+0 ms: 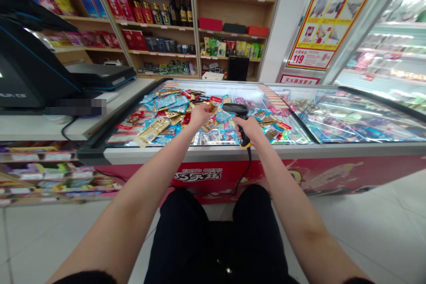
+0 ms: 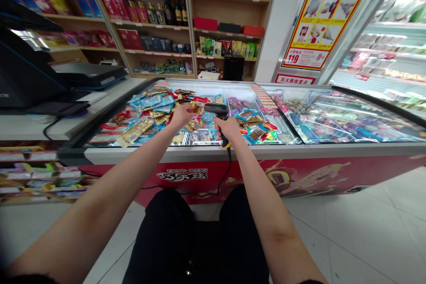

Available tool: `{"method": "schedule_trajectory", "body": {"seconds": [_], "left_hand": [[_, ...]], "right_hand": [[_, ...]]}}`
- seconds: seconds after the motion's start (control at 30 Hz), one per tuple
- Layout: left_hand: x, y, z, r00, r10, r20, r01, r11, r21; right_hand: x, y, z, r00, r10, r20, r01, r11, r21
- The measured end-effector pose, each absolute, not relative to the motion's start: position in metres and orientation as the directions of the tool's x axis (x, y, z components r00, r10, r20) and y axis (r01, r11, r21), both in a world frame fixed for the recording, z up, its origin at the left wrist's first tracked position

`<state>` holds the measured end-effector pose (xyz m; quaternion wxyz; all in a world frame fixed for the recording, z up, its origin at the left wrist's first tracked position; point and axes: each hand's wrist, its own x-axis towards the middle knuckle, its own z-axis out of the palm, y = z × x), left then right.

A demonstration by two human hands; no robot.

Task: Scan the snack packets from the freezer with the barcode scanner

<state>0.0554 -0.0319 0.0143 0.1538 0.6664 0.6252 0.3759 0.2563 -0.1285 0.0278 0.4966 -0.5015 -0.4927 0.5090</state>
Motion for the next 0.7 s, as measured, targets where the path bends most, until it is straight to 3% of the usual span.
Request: {"method": "schedule_trajectory", "body": {"seconds": [0.7], "left_hand": [[0.067, -0.032, 0.018, -0.046, 0.944, 0.325, 0.754, -0.181, 0.632]], "right_hand": [[0.267, -0.133, 0.030, 0.012, 1.000, -0.003, -0.037, -0.002, -0.999]]}}
